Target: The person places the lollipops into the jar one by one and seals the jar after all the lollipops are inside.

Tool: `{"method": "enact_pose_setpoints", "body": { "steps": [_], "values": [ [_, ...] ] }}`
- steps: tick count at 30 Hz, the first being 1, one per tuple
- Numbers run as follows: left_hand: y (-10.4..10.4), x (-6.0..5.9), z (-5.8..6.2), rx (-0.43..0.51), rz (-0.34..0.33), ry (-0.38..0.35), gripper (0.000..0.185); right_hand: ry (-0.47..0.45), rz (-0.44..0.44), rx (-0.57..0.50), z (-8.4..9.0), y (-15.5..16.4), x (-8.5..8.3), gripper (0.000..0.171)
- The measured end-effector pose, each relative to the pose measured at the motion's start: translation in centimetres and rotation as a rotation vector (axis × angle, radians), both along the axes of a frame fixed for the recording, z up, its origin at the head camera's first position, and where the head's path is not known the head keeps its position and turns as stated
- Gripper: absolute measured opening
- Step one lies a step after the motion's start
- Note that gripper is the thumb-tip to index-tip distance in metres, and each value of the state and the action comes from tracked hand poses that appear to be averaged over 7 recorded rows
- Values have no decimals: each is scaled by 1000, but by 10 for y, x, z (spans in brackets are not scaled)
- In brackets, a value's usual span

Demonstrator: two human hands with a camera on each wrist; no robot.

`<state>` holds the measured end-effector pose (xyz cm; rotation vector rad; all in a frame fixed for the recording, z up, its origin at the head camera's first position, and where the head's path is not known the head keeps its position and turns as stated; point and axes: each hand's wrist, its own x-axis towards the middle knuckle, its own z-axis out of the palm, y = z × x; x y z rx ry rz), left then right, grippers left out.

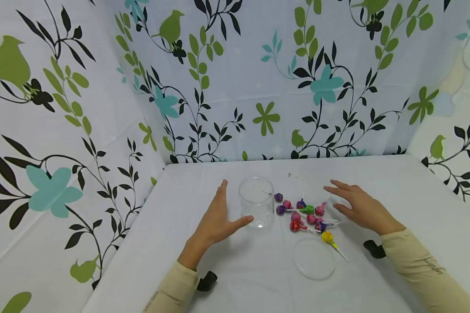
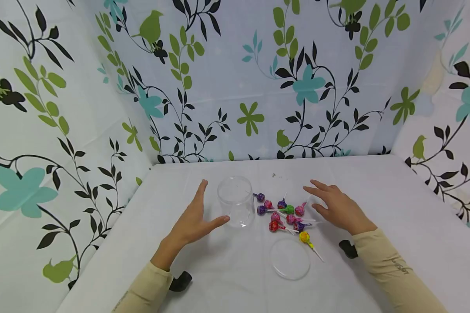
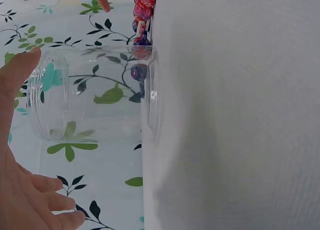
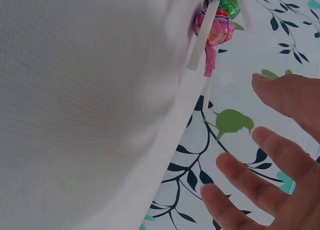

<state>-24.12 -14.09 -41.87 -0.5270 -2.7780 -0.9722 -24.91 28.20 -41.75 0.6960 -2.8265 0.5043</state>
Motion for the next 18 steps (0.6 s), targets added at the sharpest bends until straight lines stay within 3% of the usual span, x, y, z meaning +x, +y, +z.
{"method": "enact_pose_setpoints", "body": {
  "steps": [8, 18],
  "values": [
    [23, -7, -10, 225, -39, -75, 132, -22, 27, 30, -7, -5, -4, 59],
    [41, -14, -19, 321, -30, -100, 130, -100, 41, 21, -15, -9, -7, 48]
  ]
}}
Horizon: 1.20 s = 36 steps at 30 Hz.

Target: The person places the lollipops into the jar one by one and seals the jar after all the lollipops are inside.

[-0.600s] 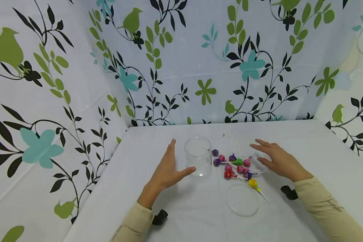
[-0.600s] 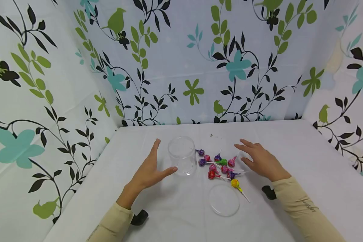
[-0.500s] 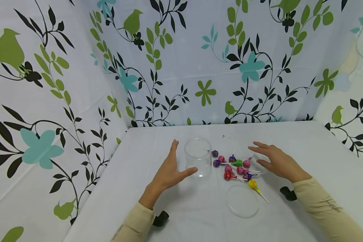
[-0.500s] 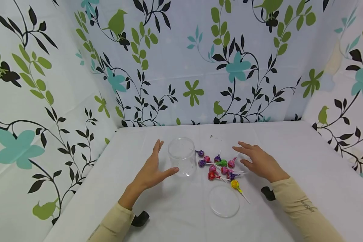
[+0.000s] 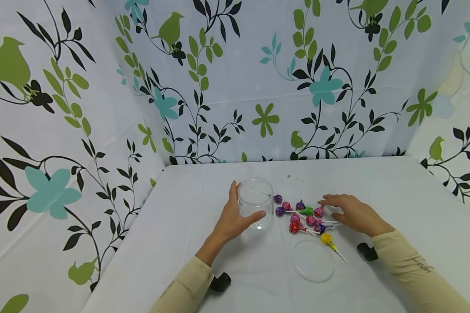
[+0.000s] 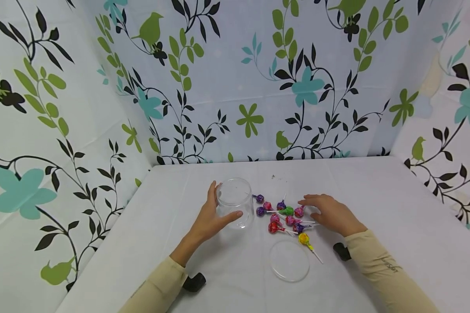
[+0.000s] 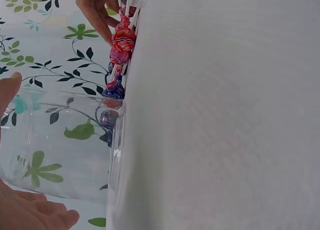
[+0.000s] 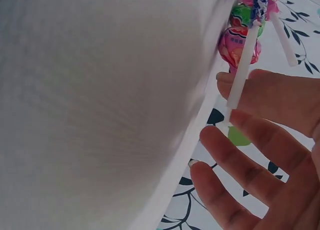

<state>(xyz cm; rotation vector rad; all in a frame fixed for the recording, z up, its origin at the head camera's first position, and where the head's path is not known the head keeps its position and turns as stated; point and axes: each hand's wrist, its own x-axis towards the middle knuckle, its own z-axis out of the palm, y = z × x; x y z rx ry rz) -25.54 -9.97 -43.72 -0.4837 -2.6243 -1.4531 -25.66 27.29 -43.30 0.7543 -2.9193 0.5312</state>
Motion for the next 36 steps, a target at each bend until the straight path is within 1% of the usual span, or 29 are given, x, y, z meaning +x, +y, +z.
{"method": "enact_pose_setpoints", "body": {
  "steps": [7, 15, 19, 23, 28, 31, 36],
  "values": [
    [2, -4, -1, 9, -16, 0, 122, 2, 4, -15, -6, 3, -3, 35],
    [0, -5, -3, 34, -50, 41, 116, 5, -1, -35, -7, 2, -1, 26],
    [0, -4, -3, 20, -67, 28, 116, 5, -9, -57, -8, 2, -1, 17],
    [0, -3, -2, 7, -68, 16, 114, -9, -20, -75, -9, 2, -3, 10],
    [0, -3, -1, 7, -73, 8, 114, -10, -25, -82, -10, 2, -4, 9],
    [0, -3, -1, 11, -74, 18, 114, -4, -35, -83, -9, 1, -3, 9],
    [-1, -3, 0, 10, -79, 20, 114, -21, -48, -84, -8, -1, -2, 9]
  ]
}}
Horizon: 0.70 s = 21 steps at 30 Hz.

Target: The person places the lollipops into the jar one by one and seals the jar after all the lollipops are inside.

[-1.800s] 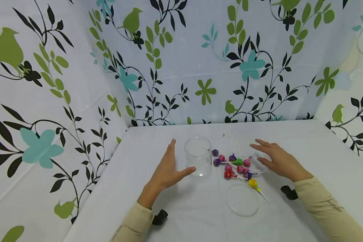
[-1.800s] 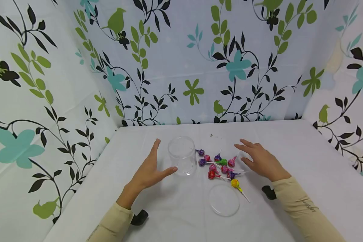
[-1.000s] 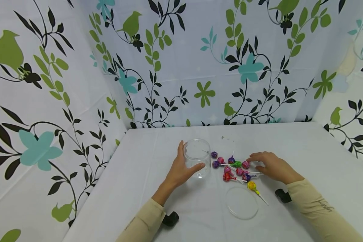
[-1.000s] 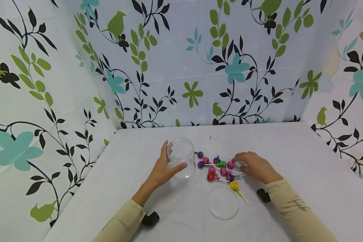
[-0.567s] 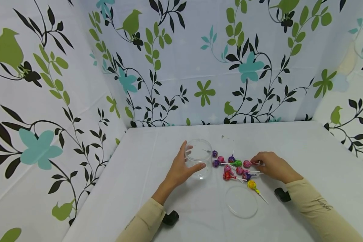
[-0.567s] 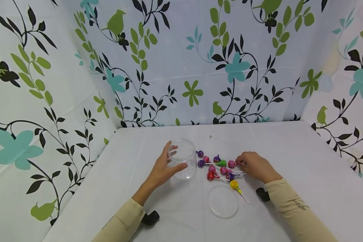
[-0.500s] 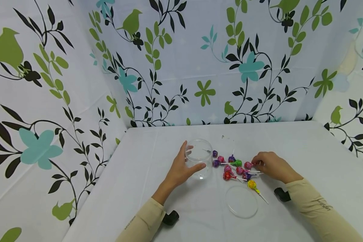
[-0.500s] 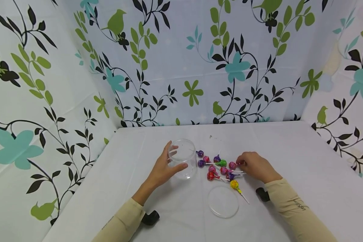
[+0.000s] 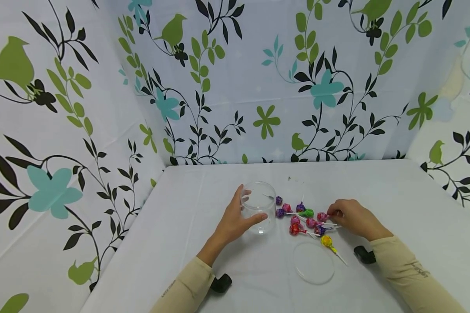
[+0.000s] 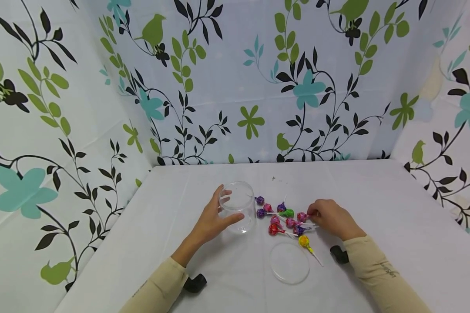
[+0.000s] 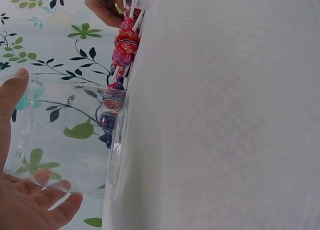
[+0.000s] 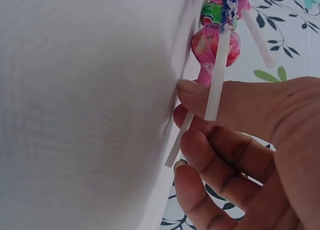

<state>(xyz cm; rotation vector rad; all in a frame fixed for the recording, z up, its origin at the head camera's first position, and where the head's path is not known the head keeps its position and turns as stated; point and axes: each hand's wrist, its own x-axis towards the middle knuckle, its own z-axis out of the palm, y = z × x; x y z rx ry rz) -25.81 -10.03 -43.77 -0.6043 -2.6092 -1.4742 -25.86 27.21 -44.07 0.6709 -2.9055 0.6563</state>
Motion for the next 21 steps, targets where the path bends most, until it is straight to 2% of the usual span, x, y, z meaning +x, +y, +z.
{"method": "enact_pose_setpoints", "body": {
  "steps": [21],
  "values": [
    [1, 0, -2, -38, 20, -12, 114, -13, -19, -1, -2, 1, 1, 8]
  ]
}}
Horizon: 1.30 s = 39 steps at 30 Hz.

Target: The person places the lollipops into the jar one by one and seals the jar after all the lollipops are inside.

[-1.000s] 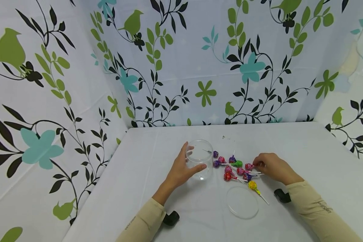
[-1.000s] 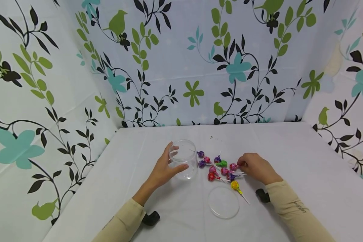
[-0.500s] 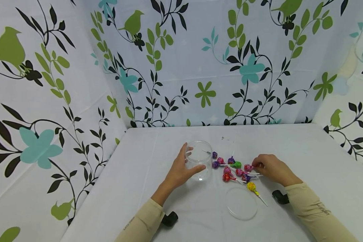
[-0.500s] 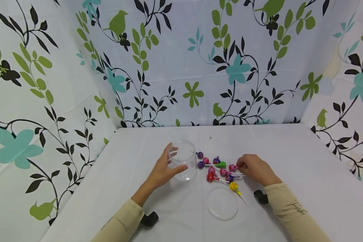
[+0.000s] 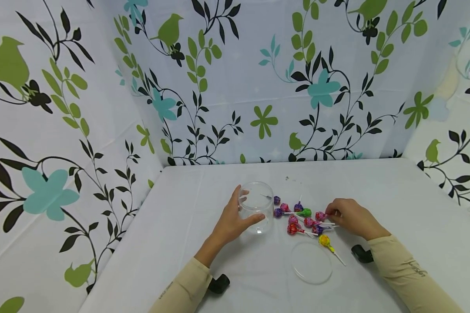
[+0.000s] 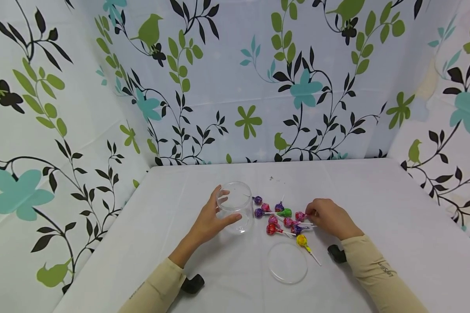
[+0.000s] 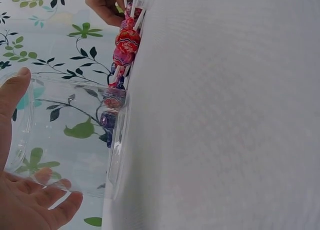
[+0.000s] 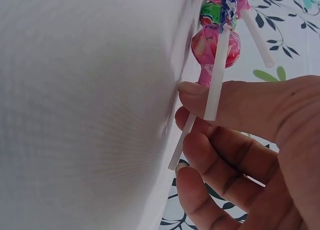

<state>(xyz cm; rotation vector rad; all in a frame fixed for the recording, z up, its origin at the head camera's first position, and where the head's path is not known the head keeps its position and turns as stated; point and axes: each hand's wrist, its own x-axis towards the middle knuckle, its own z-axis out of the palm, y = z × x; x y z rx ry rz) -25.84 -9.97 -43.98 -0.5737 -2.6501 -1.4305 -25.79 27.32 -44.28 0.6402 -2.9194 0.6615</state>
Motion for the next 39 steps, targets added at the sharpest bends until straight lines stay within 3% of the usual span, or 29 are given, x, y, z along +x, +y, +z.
{"method": "enact_pose_setpoints", "body": {
  "steps": [22, 39],
  "values": [
    [-2, 2, -4, 2, 2, 4, 115, 39, 7, 9, 7, -2, 4, 10],
    [-2, 0, -2, -1, -16, 26, 113, 140, 58, -3, 59, -19, 8, 12]
  ]
}}
